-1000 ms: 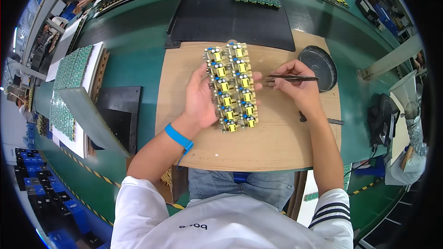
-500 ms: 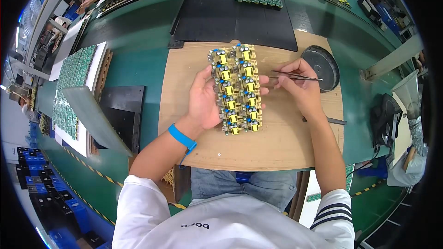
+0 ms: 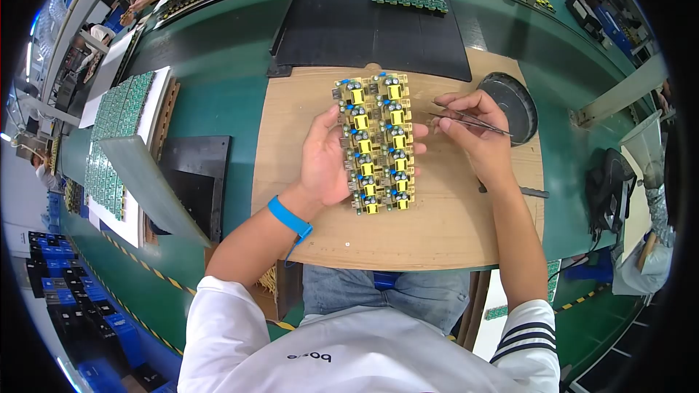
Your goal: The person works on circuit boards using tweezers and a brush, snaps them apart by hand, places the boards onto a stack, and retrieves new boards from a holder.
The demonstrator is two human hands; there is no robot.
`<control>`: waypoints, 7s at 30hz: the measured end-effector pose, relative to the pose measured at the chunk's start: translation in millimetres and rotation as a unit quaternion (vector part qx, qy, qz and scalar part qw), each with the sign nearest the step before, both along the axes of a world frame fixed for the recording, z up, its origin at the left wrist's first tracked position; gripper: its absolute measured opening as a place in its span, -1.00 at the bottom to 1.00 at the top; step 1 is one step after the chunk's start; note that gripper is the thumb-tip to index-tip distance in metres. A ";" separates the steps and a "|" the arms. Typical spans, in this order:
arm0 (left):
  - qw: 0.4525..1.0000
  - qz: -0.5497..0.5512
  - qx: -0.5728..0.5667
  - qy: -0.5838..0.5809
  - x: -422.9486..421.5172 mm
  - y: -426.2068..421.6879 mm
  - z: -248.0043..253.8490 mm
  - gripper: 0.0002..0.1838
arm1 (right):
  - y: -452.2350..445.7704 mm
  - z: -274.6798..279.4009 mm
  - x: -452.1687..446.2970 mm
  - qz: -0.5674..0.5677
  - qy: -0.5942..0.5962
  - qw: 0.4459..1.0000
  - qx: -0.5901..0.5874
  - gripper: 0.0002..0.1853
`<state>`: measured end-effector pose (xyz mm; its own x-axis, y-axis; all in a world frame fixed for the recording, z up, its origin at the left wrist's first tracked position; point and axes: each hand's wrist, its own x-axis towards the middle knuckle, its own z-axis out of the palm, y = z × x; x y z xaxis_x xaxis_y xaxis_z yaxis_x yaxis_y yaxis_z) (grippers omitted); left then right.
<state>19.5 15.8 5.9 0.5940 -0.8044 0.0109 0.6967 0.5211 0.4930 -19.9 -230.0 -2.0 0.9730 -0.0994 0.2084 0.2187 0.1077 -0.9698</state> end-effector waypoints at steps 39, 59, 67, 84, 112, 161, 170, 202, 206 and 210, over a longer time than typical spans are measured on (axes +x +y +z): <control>0.995 -0.015 -0.069 -0.065 -16.3 5.0 -18.7 -0.29 | 72.2 31.8 -39.4 -0.069 -0.327 0.912 -0.239 -0.66; 0.995 0.016 0.008 -0.099 -20.1 6.1 -14.5 -0.30 | 70.6 41.6 -38.0 -0.056 -0.304 0.910 -0.275 -0.70; 0.995 0.011 -0.024 -0.101 -20.0 7.1 -17.3 -0.31 | 70.7 51.6 -38.4 -0.056 -0.273 0.924 -0.262 -0.75; 0.995 0.009 -0.025 -0.098 -20.0 7.8 -19.8 -0.31 | 71.3 54.3 -38.8 -0.057 -0.276 0.922 -0.265 -0.79; 0.993 0.030 0.031 -0.110 -21.9 5.5 -9.9 -0.32 | 65.5 41.8 -37.8 -0.013 -0.293 0.919 -0.265 -0.71; 0.994 0.020 0.050 -0.092 -20.6 1.9 -8.8 -0.27 | 69.8 39.2 -42.4 -0.064 -0.277 0.916 -0.284 -0.77; 0.992 0.025 0.069 -0.105 -20.6 2.2 -7.2 -0.28 | 73.0 38.4 -40.0 -0.075 -0.279 0.916 -0.279 -0.78; 0.985 0.002 0.085 -0.148 -19.1 -4.9 2.6 -0.14 | 76.8 32.9 -48.9 -0.053 -0.272 0.915 -0.294 -0.73; 0.985 -0.003 0.085 -0.152 -19.0 -5.1 2.7 -0.14 | 75.7 33.5 -47.6 -0.047 -0.289 0.908 -0.300 -0.74; 0.985 -0.002 0.089 -0.147 -19.4 -4.9 2.9 -0.14 | 75.3 34.1 -46.9 -0.031 -0.278 0.914 -0.293 -0.74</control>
